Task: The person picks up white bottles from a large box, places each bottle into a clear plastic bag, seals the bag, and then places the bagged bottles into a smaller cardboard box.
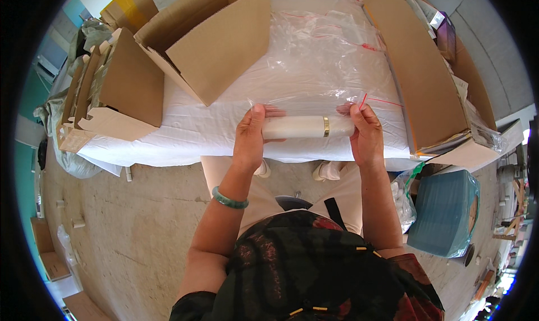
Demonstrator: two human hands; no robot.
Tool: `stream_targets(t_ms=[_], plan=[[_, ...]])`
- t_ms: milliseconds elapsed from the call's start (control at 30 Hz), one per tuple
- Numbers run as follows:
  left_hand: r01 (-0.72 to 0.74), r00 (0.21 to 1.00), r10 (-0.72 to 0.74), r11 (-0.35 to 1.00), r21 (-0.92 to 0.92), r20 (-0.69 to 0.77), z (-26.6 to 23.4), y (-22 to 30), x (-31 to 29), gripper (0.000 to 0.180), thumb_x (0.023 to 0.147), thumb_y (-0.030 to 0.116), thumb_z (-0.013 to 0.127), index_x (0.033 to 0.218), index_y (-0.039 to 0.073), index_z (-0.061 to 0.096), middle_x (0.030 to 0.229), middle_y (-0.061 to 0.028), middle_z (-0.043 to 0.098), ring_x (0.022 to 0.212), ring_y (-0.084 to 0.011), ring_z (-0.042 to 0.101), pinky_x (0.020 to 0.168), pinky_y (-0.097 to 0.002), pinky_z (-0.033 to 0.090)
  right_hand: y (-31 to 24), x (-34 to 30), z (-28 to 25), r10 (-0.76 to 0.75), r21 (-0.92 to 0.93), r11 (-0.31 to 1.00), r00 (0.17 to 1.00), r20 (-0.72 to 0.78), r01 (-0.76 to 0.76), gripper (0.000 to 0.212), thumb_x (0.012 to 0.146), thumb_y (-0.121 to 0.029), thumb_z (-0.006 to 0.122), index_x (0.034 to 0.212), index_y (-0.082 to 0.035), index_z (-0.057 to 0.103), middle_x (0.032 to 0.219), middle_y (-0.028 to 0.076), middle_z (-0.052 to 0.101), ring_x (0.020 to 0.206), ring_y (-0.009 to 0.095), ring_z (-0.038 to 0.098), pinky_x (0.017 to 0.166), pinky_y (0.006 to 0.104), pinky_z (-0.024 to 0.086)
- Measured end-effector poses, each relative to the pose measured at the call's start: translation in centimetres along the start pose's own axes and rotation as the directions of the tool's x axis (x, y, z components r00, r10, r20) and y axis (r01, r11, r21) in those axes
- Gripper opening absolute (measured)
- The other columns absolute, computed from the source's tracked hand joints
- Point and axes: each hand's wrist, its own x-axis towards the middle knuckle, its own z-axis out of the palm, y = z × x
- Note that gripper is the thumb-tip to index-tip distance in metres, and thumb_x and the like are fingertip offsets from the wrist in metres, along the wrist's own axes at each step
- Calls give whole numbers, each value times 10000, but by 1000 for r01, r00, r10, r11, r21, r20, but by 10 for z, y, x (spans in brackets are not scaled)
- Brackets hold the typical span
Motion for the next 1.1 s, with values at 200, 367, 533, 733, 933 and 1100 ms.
stream_targets(t_ms=[200,367,533,733,933,1100], plan=[[-33,982,40,999,-41,184,-5,15,-5,399,901,180,582,1257,47,461,1182,-125,562,1024,-224,596,768,-361,564,-6,-4,-1,35,70,997,999,12,-36,138,928,-161,563,967,-51,637,931,51,659,900,119,578,872,269,415],[57,985,-52,998,-29,162,-16,12,-2,449,814,20,640,1238,50,493,1136,-100,570,999,-220,591,790,-386,562,-16,-11,12,29,-204,979,997,64,-16,334,863,-211,654,1146,-47,586,1037,68,637,955,139,576,864,267,421],[56,986,-48,997,-46,159,-21,10,-5,403,803,18,652,1189,46,538,1121,-84,575,990,-214,594,784,-384,566,-13,-10,-7,268,-412,897,939,214,-161,416,821,-179,691,1195,-44,569,1084,51,619,988,125,558,859,260,427],[132,979,-123,990,-40,165,-30,13,-7,362,797,28,660,1148,30,573,1097,-79,579,991,-214,592,805,-392,564,-1,-7,-5,296,-304,924,936,189,-231,239,847,-86,644,1083,-51,644,1010,10,644,910,87,557,829,252,430],[48,970,-45,999,-4,238,-40,16,-7,185,823,30,633,1006,6,650,1127,-97,585,999,-230,596,810,-414,568,-4,-13,-3,269,-256,942,944,191,-217,159,863,-84,630,1016,-72,671,995,-5,655,909,81,556,843,248,420],[36,961,-40,999,21,273,-41,17,-4,160,844,28,610,994,23,664,1172,-134,575,1012,-263,607,798,-432,573,-10,-17,-3,210,-341,934,939,272,-110,183,844,-21,553,981,-61,668,1064,57,641,976,129,547,886,275,400]])
